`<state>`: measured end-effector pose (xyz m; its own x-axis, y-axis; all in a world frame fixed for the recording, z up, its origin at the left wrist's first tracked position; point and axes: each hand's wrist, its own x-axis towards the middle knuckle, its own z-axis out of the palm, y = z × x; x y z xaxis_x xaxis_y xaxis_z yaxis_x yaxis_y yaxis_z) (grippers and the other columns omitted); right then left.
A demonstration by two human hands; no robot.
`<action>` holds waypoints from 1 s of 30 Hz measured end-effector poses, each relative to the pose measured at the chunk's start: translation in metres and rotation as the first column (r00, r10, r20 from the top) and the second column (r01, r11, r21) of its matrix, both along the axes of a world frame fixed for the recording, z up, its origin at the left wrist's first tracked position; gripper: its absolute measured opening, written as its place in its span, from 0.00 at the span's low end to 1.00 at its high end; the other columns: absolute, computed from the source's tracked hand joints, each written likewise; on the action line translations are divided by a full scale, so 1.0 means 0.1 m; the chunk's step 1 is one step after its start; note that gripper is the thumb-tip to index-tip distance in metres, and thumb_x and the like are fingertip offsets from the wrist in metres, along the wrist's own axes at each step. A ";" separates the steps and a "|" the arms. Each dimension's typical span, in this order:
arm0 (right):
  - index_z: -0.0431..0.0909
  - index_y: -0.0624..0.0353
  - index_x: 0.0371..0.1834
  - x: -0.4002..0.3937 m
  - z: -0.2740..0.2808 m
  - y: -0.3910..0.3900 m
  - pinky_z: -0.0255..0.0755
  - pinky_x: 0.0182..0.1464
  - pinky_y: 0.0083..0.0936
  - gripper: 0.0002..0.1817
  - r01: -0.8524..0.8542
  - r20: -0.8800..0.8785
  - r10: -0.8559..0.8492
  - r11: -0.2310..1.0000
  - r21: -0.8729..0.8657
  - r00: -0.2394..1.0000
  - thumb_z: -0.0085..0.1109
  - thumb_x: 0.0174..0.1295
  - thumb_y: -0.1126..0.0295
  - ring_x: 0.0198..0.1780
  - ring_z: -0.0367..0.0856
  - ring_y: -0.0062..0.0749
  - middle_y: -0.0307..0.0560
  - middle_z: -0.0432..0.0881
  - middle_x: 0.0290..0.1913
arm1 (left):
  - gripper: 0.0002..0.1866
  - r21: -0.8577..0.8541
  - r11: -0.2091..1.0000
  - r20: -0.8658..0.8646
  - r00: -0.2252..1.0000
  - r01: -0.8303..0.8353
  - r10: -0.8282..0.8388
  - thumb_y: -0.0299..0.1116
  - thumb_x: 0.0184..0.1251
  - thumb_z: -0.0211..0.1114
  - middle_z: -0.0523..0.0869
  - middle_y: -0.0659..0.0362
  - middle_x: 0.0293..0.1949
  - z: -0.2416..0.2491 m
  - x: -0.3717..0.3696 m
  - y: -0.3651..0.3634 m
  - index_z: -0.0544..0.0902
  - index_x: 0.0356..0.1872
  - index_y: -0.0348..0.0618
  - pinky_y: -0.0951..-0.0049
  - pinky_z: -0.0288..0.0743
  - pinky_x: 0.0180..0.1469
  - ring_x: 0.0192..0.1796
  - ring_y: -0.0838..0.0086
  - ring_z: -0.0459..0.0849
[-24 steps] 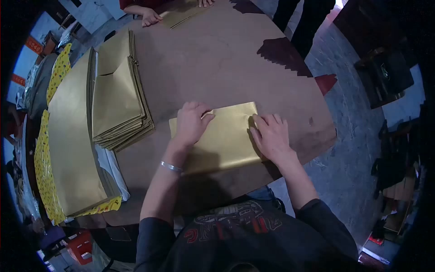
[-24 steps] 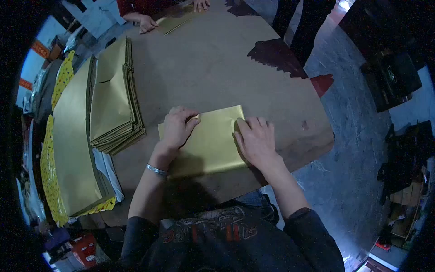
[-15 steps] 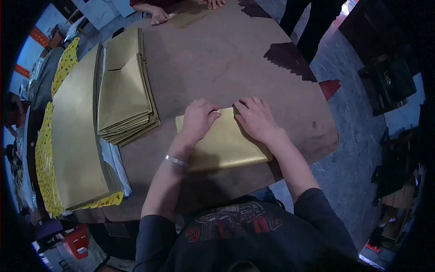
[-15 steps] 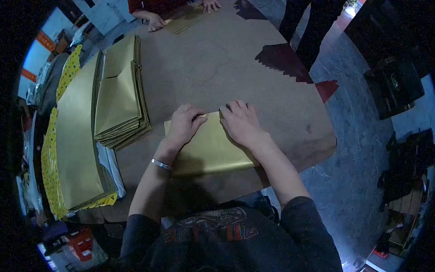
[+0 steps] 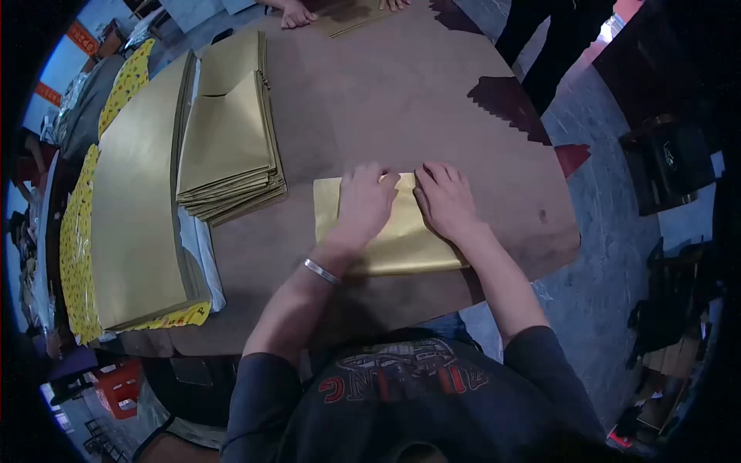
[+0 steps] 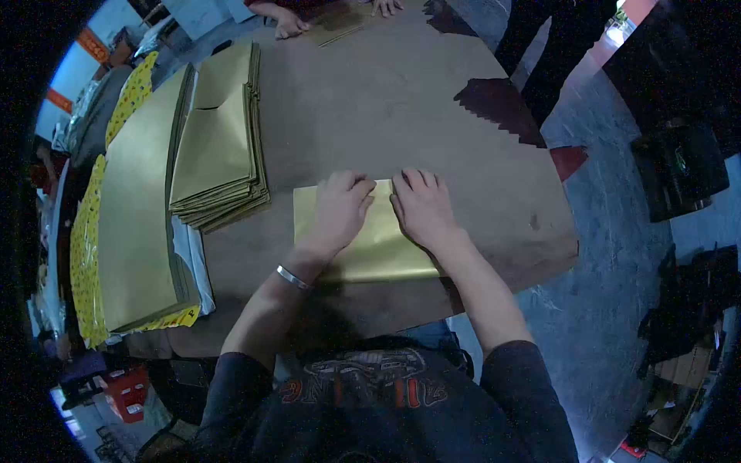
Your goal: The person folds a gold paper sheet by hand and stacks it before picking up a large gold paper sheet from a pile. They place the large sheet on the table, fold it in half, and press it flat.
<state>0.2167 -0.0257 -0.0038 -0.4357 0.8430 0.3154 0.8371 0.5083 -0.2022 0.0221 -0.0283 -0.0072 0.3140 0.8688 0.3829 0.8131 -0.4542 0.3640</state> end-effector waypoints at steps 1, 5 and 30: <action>0.76 0.61 0.58 0.01 -0.05 0.01 0.66 0.64 0.43 0.20 -0.009 -0.017 0.010 0.997 0.072 1.000 0.59 0.64 0.65 0.64 0.70 0.47 0.51 0.75 0.59 | 0.14 -0.039 0.999 0.020 1.000 0.016 -0.016 0.35 0.60 0.68 0.79 0.57 0.53 0.03 0.07 -0.09 0.83 0.46 0.45 0.53 0.69 0.57 0.58 0.62 0.75; 0.77 0.58 0.59 0.02 -0.11 0.01 0.68 0.63 0.43 0.20 0.032 0.066 -0.037 0.997 0.071 0.997 0.58 0.65 0.64 0.64 0.70 0.46 0.49 0.74 0.61 | 0.33 -0.167 0.984 -0.152 0.988 -0.056 0.031 0.49 0.69 0.60 0.62 0.46 0.73 -0.09 0.17 -0.29 0.69 0.69 0.41 0.35 0.52 0.71 0.77 0.50 0.56; 0.51 0.64 0.78 0.26 0.04 -0.27 0.36 0.79 0.55 0.39 0.006 0.234 0.061 0.962 -0.273 0.970 0.38 0.74 0.45 0.82 0.41 0.43 0.55 0.46 0.81 | 0.32 -0.184 0.975 -0.391 0.919 -0.127 0.046 0.50 0.76 0.48 0.54 0.48 0.78 -0.07 -0.28 -0.25 0.61 0.76 0.50 0.31 0.47 0.72 0.80 0.51 0.50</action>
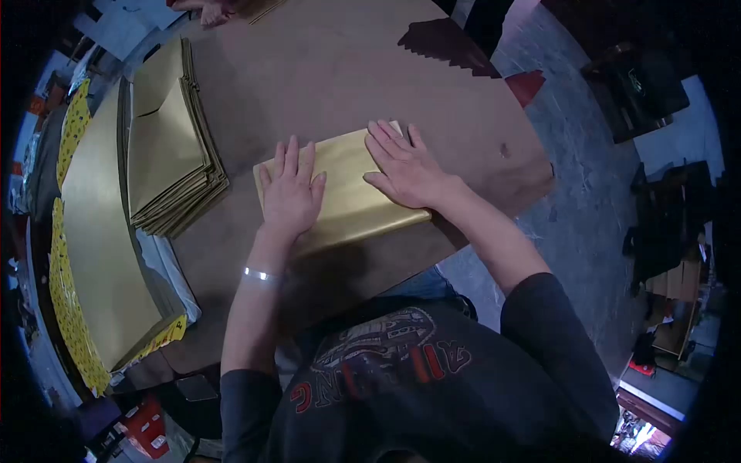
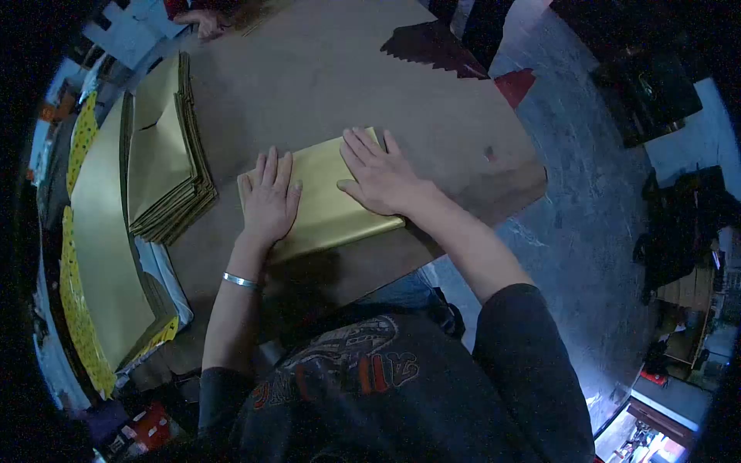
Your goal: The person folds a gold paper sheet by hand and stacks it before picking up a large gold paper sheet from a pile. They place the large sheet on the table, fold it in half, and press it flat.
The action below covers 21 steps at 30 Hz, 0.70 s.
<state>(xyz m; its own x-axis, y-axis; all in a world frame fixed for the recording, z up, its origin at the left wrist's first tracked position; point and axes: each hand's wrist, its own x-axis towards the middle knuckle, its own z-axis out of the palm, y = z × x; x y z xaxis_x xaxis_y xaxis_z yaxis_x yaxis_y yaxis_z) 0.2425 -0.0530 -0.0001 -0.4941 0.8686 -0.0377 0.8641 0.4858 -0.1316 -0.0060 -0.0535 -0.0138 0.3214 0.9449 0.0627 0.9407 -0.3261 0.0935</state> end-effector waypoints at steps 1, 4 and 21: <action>0.51 0.64 0.78 0.05 0.02 0.02 0.37 0.78 0.58 0.39 0.020 0.032 -0.020 1.000 -0.019 0.999 0.38 0.74 0.45 0.82 0.40 0.43 0.54 0.46 0.81 | 0.31 0.018 1.000 0.006 1.000 0.006 -0.007 0.50 0.76 0.47 0.55 0.48 0.78 0.01 0.00 -0.01 0.61 0.76 0.49 0.32 0.47 0.73 0.80 0.51 0.50; 0.50 0.62 0.78 0.19 0.08 0.04 0.36 0.78 0.58 0.39 0.032 0.085 -0.027 0.998 -0.053 0.996 0.37 0.74 0.45 0.82 0.38 0.43 0.52 0.44 0.82 | 0.31 0.013 1.000 0.007 1.000 0.002 -0.002 0.50 0.76 0.47 0.56 0.48 0.78 0.03 0.01 -0.02 0.62 0.75 0.49 0.34 0.47 0.73 0.79 0.51 0.51; 0.56 0.62 0.76 -0.40 -0.13 0.39 0.42 0.79 0.53 0.35 -0.348 -0.104 0.353 0.935 0.069 0.930 0.43 0.73 0.49 0.81 0.45 0.45 0.53 0.53 0.79 | 0.33 0.041 0.997 -0.003 0.998 0.070 -0.070 0.53 0.74 0.49 0.57 0.48 0.77 0.00 -0.10 0.01 0.63 0.75 0.50 0.35 0.49 0.73 0.79 0.50 0.53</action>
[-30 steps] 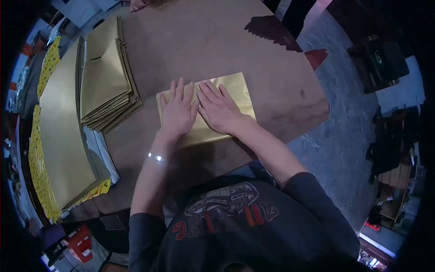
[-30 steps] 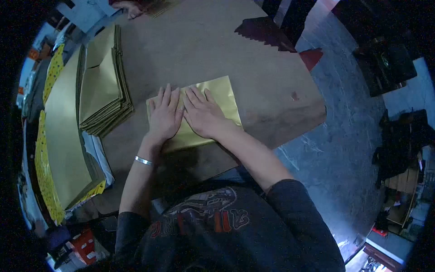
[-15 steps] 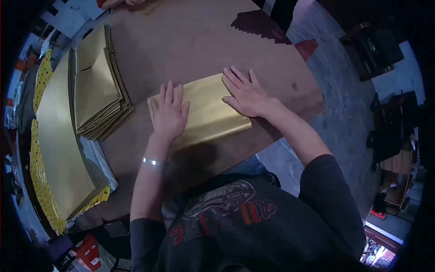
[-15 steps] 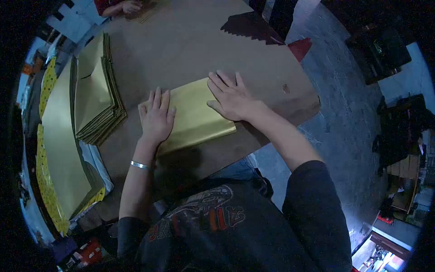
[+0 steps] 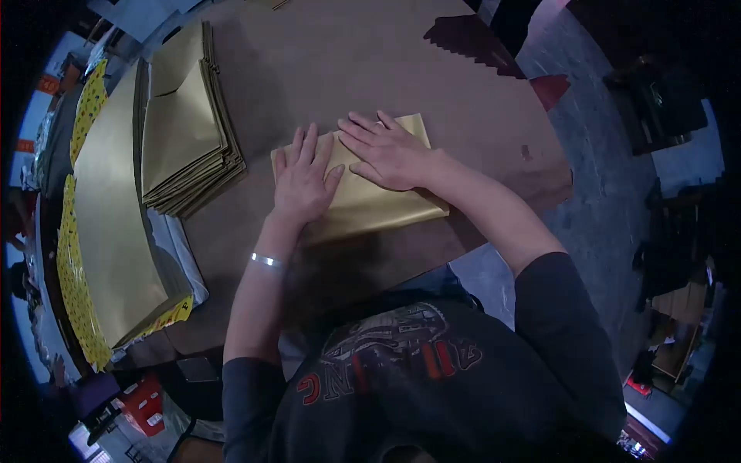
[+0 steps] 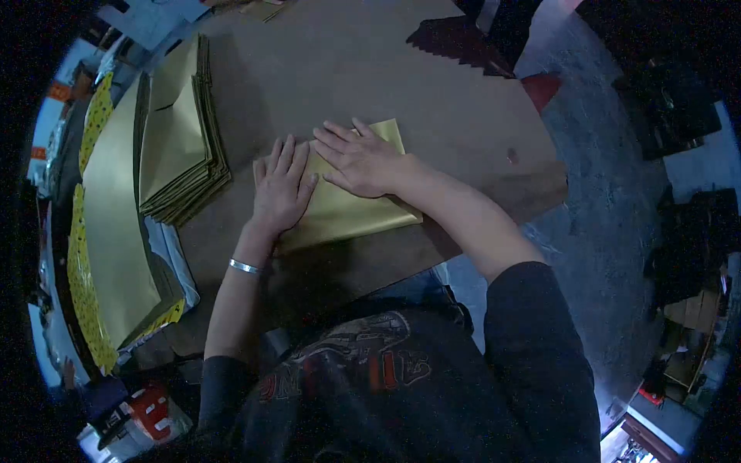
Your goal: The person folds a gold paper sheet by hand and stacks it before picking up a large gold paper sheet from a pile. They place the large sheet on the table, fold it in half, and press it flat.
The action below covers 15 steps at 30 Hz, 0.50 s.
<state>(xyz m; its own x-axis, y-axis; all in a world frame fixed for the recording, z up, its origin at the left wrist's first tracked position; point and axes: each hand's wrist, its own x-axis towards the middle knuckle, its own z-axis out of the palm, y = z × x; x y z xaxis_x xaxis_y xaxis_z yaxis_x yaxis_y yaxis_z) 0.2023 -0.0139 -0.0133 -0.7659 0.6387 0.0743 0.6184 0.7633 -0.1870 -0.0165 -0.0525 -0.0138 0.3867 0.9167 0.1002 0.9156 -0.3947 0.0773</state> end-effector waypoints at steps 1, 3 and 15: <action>0.56 0.62 0.76 0.01 0.05 -0.01 0.42 0.79 0.53 0.35 0.009 0.012 -0.009 1.000 -0.012 1.000 0.43 0.74 0.49 0.81 0.45 0.45 0.52 0.53 0.79 | 0.33 -0.007 1.000 -0.003 1.000 -0.015 0.015 0.54 0.74 0.49 0.57 0.48 0.77 0.02 -0.06 0.01 0.63 0.75 0.50 0.35 0.49 0.73 0.79 0.50 0.53; 0.56 0.62 0.77 0.00 0.03 -0.01 0.41 0.79 0.54 0.35 0.024 0.053 -0.024 1.000 -0.002 0.998 0.43 0.74 0.50 0.81 0.45 0.45 0.52 0.52 0.80 | 0.33 -0.003 0.999 0.018 0.999 -0.049 0.049 0.54 0.74 0.49 0.58 0.47 0.77 0.01 -0.26 0.03 0.63 0.75 0.50 0.34 0.49 0.73 0.79 0.49 0.53; 0.56 0.60 0.77 -0.01 -0.01 0.00 0.37 0.79 0.53 0.34 0.044 0.098 -0.048 0.998 0.038 0.994 0.39 0.75 0.50 0.82 0.43 0.43 0.50 0.51 0.80 | 0.18 0.064 0.937 0.442 0.832 0.343 -0.335 0.36 0.60 0.68 0.76 0.52 0.61 0.06 0.08 -0.52 0.84 0.51 0.46 0.46 0.65 0.68 0.68 0.55 0.71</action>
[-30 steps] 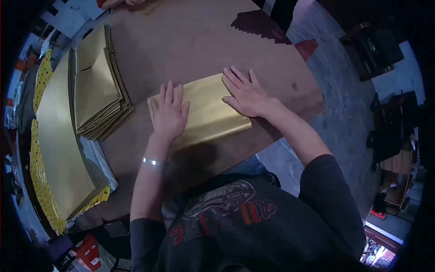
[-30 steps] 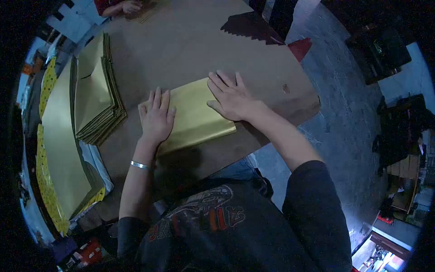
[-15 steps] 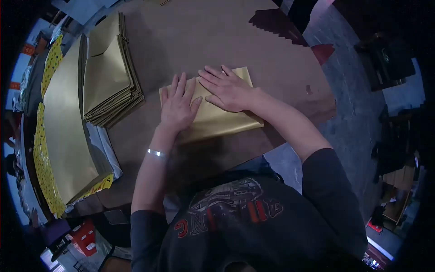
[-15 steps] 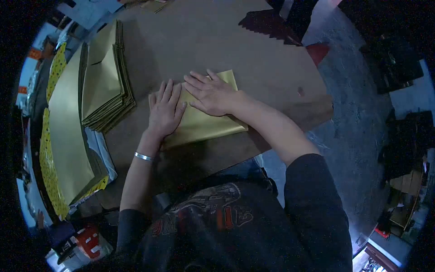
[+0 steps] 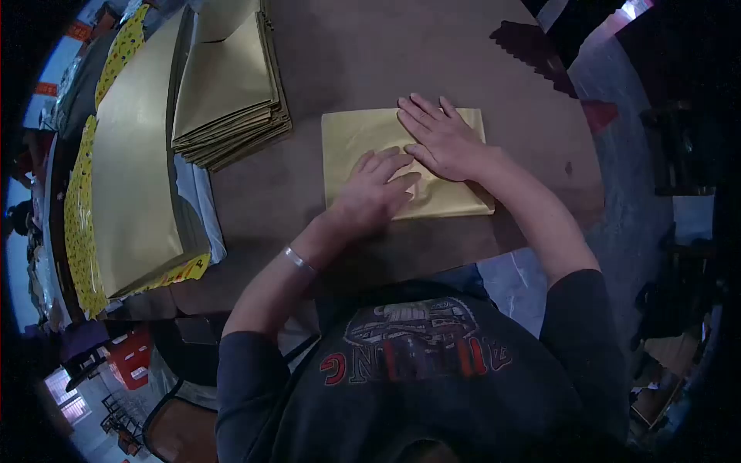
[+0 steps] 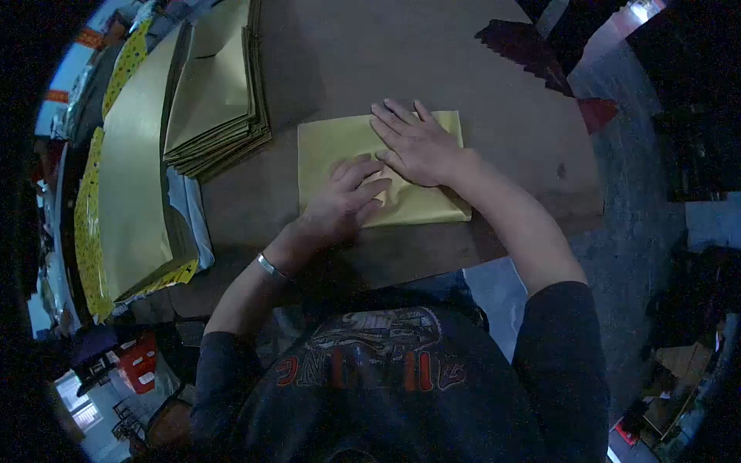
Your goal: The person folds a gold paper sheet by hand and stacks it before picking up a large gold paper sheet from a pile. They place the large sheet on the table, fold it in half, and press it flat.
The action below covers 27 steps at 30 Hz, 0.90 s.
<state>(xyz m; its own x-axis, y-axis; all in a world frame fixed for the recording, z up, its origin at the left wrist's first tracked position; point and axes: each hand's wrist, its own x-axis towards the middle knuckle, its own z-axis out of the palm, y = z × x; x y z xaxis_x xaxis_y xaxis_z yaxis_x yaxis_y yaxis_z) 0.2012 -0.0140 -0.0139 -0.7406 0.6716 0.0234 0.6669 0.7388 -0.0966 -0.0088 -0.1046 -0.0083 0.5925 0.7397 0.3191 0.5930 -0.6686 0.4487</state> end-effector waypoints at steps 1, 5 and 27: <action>0.56 0.60 0.77 0.00 0.05 -0.01 0.38 0.79 0.53 0.33 -0.002 0.010 0.002 1.000 -0.019 1.000 0.40 0.74 0.52 0.82 0.43 0.42 0.49 0.51 0.81 | 0.22 0.011 1.000 -0.108 0.994 0.009 -0.008 0.37 0.61 0.67 0.75 0.51 0.64 0.06 -0.03 -0.02 0.82 0.57 0.47 0.43 0.62 0.70 0.71 0.55 0.68; 0.56 0.61 0.77 -0.01 0.04 0.00 0.40 0.79 0.53 0.33 0.003 0.032 -0.003 1.000 -0.030 1.000 0.42 0.73 0.54 0.82 0.43 0.42 0.50 0.51 0.81 | 0.29 0.010 0.998 -0.305 0.951 0.062 -0.056 0.46 0.62 0.66 0.71 0.53 0.68 0.22 -0.06 -0.08 0.76 0.64 0.48 0.38 0.59 0.70 0.74 0.55 0.65; 0.55 0.59 0.77 -0.01 0.05 0.00 0.40 0.78 0.57 0.34 -0.014 0.058 0.017 0.999 -0.046 0.998 0.37 0.75 0.49 0.82 0.42 0.41 0.49 0.49 0.81 | 0.43 -0.029 0.929 -0.184 0.912 0.369 -0.368 0.59 0.64 0.59 0.65 0.47 0.73 0.06 0.86 -0.16 0.65 0.72 0.39 0.40 0.50 0.73 0.76 0.56 0.62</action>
<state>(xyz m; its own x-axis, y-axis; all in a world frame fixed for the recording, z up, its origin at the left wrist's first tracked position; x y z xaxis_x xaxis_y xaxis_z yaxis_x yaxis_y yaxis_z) 0.2002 -0.0144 -0.0094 -0.7500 0.6594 -0.0511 0.6610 0.7447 -0.0917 0.0776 -0.1201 -0.0018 0.8708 0.4563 0.1829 0.3756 -0.8576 0.3513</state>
